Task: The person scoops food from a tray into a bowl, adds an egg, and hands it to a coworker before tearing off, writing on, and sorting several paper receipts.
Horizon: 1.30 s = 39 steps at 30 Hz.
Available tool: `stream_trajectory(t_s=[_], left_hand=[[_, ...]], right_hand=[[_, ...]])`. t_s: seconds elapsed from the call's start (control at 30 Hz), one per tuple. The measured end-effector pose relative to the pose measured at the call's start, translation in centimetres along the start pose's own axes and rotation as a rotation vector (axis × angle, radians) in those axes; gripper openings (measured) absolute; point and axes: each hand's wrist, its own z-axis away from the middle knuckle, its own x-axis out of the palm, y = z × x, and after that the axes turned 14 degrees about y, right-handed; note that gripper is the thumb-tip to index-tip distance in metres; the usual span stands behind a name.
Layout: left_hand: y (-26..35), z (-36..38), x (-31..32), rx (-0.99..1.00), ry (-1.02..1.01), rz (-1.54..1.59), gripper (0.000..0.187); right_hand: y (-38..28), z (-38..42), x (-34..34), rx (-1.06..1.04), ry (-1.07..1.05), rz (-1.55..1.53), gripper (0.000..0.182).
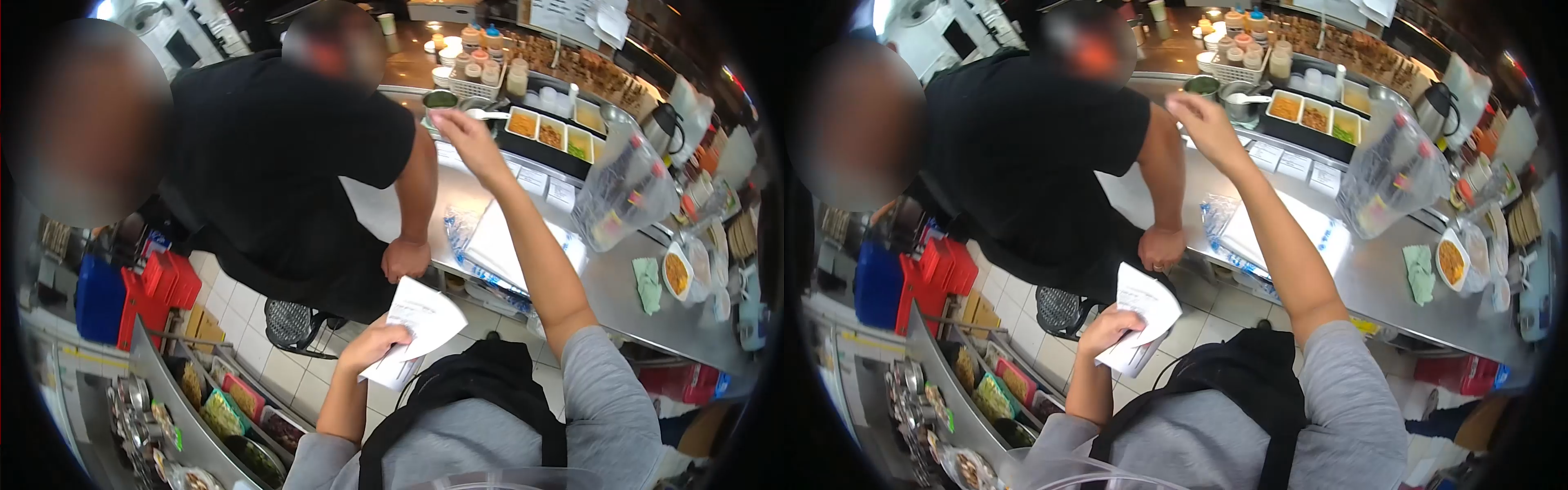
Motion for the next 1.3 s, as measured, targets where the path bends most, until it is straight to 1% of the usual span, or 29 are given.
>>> stream_trajectory(t_s=[0.07,0.13,0.17,0.2,0.27,0.3,0.33,0.37,0.4,0.43,0.47,0.53,0.6,0.63,0.67,0.7,0.77,0.8,0.83,0.87,0.93,0.97,1.0,1.07,1.13,1.2,1.23,1.27,1.3], left_hand=[[2.4,-2.0,2.0,0.071,-0.063,-0.051,0.038],[4.9,-4.0,3.7,0.027,-0.146,-0.054,0.031],[5.5,-5.3,4.4,0.046,-0.173,-0.089,0.025],[6.1,-6.7,4.8,0.048,-0.168,-0.086,0.025],[6.8,-9.5,5.2,0.123,-0.168,-0.085,0.024],[6.9,-10.7,4.9,0.126,-0.103,-0.043,0.018],[7.0,-11.9,4.5,0.122,-0.067,-0.041,0.018],[7.2,-13.1,4.0,0.128,-0.041,-0.045,0.017],[7.7,-14.0,3.7,0.141,-0.018,-0.054,0.017],[8.7,-14.6,3.5,0.107,0.003,-0.043,0.020],[9.5,-15.5,3.0,0.117,0.033,-0.059,0.020],[10.7,-17.5,1.7,0.110,0.089,-0.061,0.020],[12.8,-18.3,1.4,0.128,0.167,-0.068,0.020],[13.4,-18.7,0.8,0.084,0.173,0.002,0.020],[14.0,-19.1,0.4,0.040,0.177,0.074,0.020],[14.4,-19.1,0.3,0.051,0.183,0.082,0.020],[14.4,-19.3,0.6,0.067,0.236,0.108,0.020],[14.1,-19.5,0.6,0.090,0.267,0.127,0.020],[14.0,-19.6,0.2,0.045,0.230,0.142,0.021],[13.7,-19.8,0.2,0.044,0.240,0.149,0.021],[13.0,-20.2,0.5,0.082,0.276,0.174,0.021],[13.1,-20.1,1.0,0.084,0.300,0.203,0.021],[13.5,-19.9,1.8,0.072,0.366,0.218,0.020],[13.9,-19.8,2.3,0.027,0.378,0.295,0.019],[13.7,-20.0,2.4,0.086,0.414,0.316,0.018],[13.9,-20.2,2.2,0.073,0.446,0.335,0.017],[13.9,-20.5,1.9,0.069,0.480,0.368,0.018],[13.8,-20.7,1.4,0.062,0.511,0.396,0.018],[13.0,-21.2,0.2,0.122,0.507,0.340,0.022]], right_hand=[[6.0,1.0,-2.1,0.336,0.042,0.271,0.037],[12.2,3.4,-4.3,0.221,-0.043,0.514,0.040],[14.5,5.0,-5.1,0.233,-0.051,0.660,0.038],[16.8,6.3,-5.9,0.239,-0.063,0.804,0.036],[24.5,8.1,-8.0,0.219,-0.240,0.684,0.034],[23.7,9.0,-7.5,0.113,-0.191,0.734,0.032],[21.9,9.6,-6.7,0.010,-0.137,0.772,0.031],[20.1,9.1,-5.5,0.152,-0.145,0.807,0.027],[20.8,8.9,-4.6,0.149,-0.163,0.775,0.027],[21.5,8.4,-3.8,0.089,-0.188,0.721,0.025],[22.3,7.8,-2.9,0.027,-0.208,0.665,0.023],[24.4,6.1,-0.7,0.003,-0.217,0.569,0.021],[26.6,4.6,1.5,0.036,-0.288,0.465,0.028],[27.2,3.6,2.7,0.032,-0.307,0.443,0.028],[27.6,2.1,4.0,-0.069,-0.265,0.418,0.032],[28.0,0.9,5.1,-0.163,-0.220,0.394,0.037],[27.1,-2.5,7.2,-0.130,-0.228,0.439,0.050],[25.7,-4.3,8.1,-0.166,-0.195,0.438,0.054],[24.7,-5.9,9.0,-0.206,-0.159,0.438,0.059],[25.0,-6.9,10.0,-0.203,-0.170,0.432,0.059],[25.5,-8.7,11.7,-0.353,-0.156,0.497,0.068],[26.5,-9.1,12.4,-0.376,-0.165,0.543,0.073],[27.4,-9.3,12.9,-0.381,-0.170,0.532,0.073],[30.0,-9.4,13.6,-0.268,-0.223,0.560,0.074],[32.1,-9.5,14.4,-0.247,-0.233,0.539,0.073],[33.5,-10.3,15.0,-0.195,-0.192,0.537,0.072],[33.9,-10.9,15.3,-0.227,-0.113,0.565,0.071],[34.4,-11.6,15.8,-0.223,-0.110,0.552,0.071],[35.0,-12.5,15.9,-0.227,-0.042,0.607,0.070]])
